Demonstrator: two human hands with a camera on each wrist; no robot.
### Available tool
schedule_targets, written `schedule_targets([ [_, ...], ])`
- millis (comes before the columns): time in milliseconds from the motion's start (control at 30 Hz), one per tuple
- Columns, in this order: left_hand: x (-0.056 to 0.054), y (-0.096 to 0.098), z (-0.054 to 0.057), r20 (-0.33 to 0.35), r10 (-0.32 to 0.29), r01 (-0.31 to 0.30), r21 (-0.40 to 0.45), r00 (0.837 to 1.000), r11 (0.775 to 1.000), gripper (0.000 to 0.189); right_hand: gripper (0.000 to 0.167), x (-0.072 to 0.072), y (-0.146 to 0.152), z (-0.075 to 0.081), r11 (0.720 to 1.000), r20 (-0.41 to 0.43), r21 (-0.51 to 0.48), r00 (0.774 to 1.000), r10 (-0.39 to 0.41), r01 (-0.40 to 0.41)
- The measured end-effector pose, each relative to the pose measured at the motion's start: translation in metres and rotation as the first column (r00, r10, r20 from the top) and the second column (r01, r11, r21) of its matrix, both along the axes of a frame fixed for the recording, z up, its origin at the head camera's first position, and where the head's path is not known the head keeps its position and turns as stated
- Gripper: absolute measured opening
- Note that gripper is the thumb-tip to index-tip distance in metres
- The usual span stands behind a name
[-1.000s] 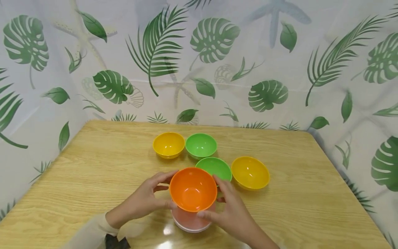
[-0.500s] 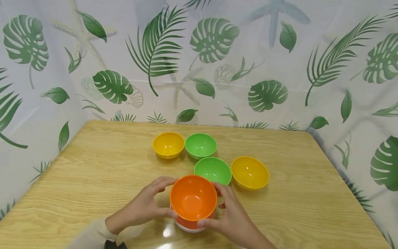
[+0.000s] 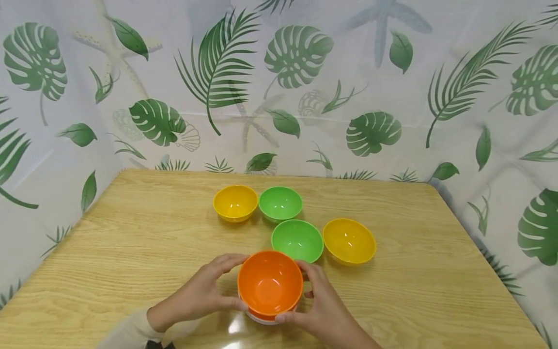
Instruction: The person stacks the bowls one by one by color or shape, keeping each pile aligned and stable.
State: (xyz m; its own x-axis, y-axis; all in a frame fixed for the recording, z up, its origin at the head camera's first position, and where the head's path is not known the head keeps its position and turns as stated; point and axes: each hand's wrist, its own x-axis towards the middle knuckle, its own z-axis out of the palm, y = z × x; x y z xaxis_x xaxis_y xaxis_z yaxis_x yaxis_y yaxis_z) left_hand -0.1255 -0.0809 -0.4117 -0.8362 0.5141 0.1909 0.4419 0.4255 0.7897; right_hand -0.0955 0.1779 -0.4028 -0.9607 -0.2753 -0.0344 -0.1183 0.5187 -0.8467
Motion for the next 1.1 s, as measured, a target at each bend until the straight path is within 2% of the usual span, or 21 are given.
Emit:
schedule_targets([
  [367, 0.0013, 0.0001, -0.0036, 0.003, 0.001, -0.001, -0.017, 1.000, 1.000, 0.084, 0.095, 0.0013, -0.0011, -0.0047, 1.000, -0.012, -0.002, 1.000, 0.023, -0.023],
  [600, 0.0031, 0.0004, -0.0016, 0.009, -0.006, 0.006, -0.023, 1.000, 1.000, 0.085, 0.095, 0.0022, -0.0023, -0.0031, 1.000, 0.058, -0.010, 0.998, 0.019, -0.018],
  [767, 0.0036, 0.0006, -0.0003, 0.026, -0.003, 0.004, -0.037, 1.000, 0.999, 0.085, 0.096, 0.0025, -0.0016, -0.0030, 1.000, 0.060, -0.001, 0.998, 0.020, -0.020],
  [1100, 0.0019, -0.0008, 0.0015, 0.040, 0.001, 0.002, -0.074, 0.999, 0.997, 0.086, 0.096, 0.0007, 0.0032, 0.0034, 0.993, 0.021, 0.066, 0.995, 0.095, -0.097],
])
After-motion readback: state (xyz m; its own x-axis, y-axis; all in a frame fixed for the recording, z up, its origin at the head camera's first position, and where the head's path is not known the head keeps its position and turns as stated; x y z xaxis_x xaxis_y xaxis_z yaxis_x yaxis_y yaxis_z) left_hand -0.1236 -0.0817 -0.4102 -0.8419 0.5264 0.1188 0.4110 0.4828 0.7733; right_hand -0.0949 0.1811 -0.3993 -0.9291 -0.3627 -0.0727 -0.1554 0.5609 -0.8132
